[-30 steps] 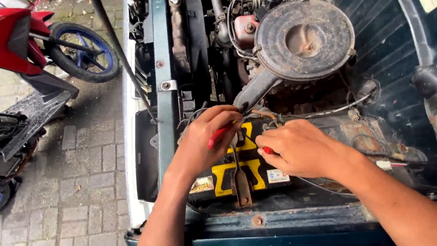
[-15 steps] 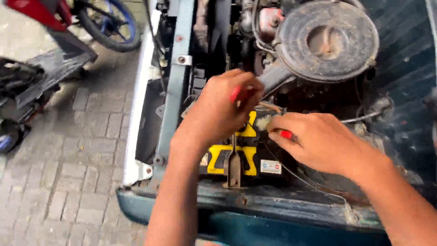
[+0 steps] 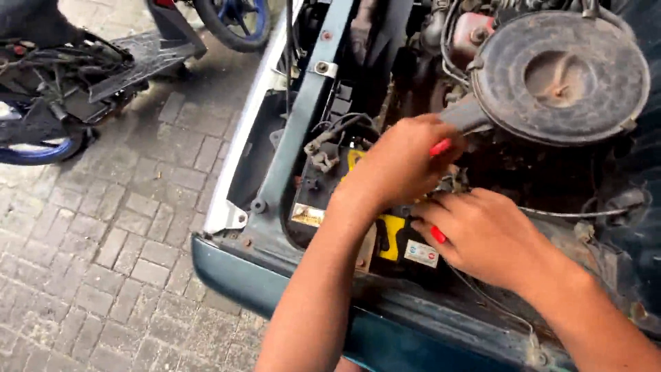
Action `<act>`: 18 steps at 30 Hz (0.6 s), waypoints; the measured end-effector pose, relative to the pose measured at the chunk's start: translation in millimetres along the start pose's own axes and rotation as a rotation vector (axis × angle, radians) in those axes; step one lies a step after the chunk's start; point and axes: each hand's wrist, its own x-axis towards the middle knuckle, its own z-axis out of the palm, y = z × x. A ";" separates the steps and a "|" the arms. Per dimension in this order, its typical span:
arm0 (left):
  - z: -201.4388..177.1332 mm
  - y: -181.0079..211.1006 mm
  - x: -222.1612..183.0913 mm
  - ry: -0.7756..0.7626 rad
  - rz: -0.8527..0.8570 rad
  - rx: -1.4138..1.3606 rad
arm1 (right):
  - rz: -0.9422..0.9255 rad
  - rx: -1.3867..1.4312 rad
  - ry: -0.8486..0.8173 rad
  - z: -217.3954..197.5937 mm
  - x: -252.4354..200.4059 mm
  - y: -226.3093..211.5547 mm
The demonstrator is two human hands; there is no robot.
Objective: Cleaning corrosion from car battery terminals using a brush and a scraper
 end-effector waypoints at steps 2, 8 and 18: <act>-10.3 -1.0 -1.4 0.010 0.006 0.044 | 0.021 0.041 0.031 -11.5 -1.0 -1.8; -37.1 14.9 -6.9 -0.073 -0.172 0.105 | 0.108 0.145 0.107 -28.3 1.5 3.2; -58.1 6.2 -24.0 -0.027 0.087 0.174 | 0.358 0.221 -0.065 -42.5 6.5 -0.5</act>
